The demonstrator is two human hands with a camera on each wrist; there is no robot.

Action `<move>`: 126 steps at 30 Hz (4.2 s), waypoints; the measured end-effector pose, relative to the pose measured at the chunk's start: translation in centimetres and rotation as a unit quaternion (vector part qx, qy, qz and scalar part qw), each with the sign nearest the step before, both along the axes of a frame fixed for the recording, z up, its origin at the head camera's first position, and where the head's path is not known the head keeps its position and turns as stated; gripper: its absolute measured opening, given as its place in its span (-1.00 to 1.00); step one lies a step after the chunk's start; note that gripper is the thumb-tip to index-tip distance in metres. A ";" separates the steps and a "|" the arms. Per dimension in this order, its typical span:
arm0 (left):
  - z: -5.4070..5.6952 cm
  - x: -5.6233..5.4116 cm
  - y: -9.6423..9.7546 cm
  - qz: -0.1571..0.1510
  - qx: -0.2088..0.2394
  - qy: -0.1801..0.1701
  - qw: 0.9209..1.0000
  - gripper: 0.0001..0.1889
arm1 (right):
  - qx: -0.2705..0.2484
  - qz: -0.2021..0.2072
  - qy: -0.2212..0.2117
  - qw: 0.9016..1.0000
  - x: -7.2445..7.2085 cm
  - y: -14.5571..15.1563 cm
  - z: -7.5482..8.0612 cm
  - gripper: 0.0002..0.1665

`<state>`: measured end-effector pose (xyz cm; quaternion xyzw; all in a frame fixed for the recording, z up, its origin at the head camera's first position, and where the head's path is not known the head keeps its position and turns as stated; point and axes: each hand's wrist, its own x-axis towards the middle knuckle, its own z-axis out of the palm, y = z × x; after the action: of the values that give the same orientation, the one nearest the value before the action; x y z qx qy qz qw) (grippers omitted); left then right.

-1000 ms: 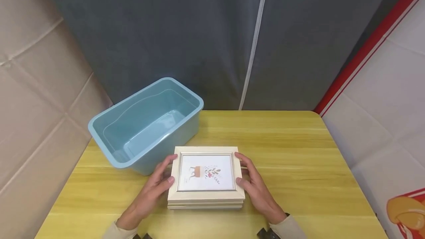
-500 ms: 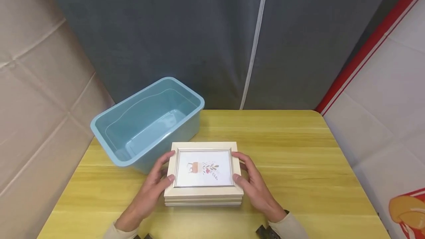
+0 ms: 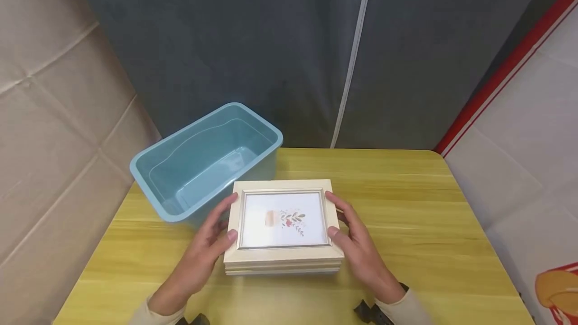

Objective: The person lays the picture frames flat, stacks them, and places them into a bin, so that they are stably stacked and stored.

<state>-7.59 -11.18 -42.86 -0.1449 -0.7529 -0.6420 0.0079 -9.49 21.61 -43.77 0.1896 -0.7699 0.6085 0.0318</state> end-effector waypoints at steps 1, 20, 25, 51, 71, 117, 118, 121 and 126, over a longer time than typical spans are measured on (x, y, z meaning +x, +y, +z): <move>0.4 0.0 0.0 0.000 0.000 0.002 1.000 -0.31 | -0.003 0.002 0.002 1.000 0.0 0.0 0.4 -0.27; 7.3 0.6 -0.6 0.020 0.009 0.030 0.999 -0.33 | -0.058 0.054 -0.020 0.997 -2.6 -1.0 8.1 -0.27; 9.0 1.0 -0.9 0.021 0.013 0.052 0.998 -0.31 | -0.062 0.051 -0.017 0.997 -3.0 -1.5 10.5 -0.26; 11.8 -5.6 -5.7 0.134 0.194 -0.021 0.972 -0.39 | -0.096 0.150 -0.035 0.983 -18.0 -10.6 13.4 -0.25; 7.6 -10.2 -9.7 0.183 0.207 -0.136 0.951 -0.18 | -0.061 0.148 -0.157 0.975 -25.7 -18.0 8.3 -0.30; 4.0 -15.4 -8.8 0.204 0.156 -0.284 0.924 0.19 | 0.033 0.177 -0.312 0.933 -28.7 -18.9 5.0 0.16; 4.0 -15.4 -8.8 0.201 0.150 -0.286 0.925 0.19 | 0.036 0.177 -0.311 0.933 -28.7 -18.9 5.0 0.17; 4.0 -15.4 -8.8 0.185 0.130 -0.294 0.929 0.18 | 0.044 0.177 -0.312 0.932 -28.6 -18.8 5.0 0.19; 3.8 -15.7 -8.3 0.152 0.103 -0.295 0.938 0.19 | 0.047 0.183 -0.323 0.927 -28.6 -18.4 4.9 0.09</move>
<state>-23.32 -19.51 -39.05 0.1685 -0.6641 -0.7212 -0.1023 -38.11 3.19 -38.87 0.1219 -0.7178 0.5954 -0.3396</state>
